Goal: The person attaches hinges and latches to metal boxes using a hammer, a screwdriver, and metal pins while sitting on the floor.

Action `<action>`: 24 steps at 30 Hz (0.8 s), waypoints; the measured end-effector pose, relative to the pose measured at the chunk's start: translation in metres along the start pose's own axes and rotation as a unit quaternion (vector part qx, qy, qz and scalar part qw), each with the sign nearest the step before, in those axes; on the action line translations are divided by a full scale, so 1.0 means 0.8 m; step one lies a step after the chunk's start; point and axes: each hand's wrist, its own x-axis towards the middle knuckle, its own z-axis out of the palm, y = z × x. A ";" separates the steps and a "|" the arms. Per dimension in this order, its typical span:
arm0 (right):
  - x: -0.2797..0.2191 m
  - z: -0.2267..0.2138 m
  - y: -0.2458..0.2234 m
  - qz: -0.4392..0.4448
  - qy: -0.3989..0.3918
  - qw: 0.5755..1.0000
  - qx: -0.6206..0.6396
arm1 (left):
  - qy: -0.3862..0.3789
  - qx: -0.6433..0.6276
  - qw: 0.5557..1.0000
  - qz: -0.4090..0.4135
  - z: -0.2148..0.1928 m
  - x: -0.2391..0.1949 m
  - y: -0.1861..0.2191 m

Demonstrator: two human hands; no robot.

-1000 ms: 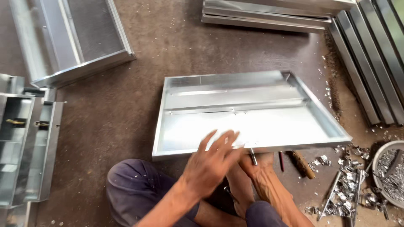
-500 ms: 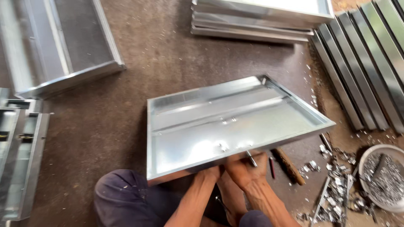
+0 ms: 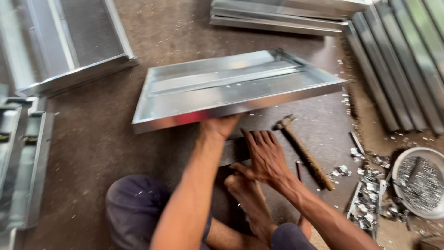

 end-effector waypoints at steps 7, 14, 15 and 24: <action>0.070 0.052 0.034 0.070 0.132 0.986 0.077 | 0.066 0.083 0.994 0.012 0.013 0.026 0.037; 0.093 0.115 0.077 0.223 0.095 0.964 0.111 | 0.020 0.089 0.996 0.014 0.027 0.028 0.035; 0.083 0.109 0.084 0.223 0.098 0.963 0.112 | 0.018 0.087 0.996 0.012 0.023 0.026 0.036; -0.180 0.076 0.191 0.295 0.042 0.938 -0.178 | 0.180 0.049 0.982 0.001 -0.196 -0.077 0.003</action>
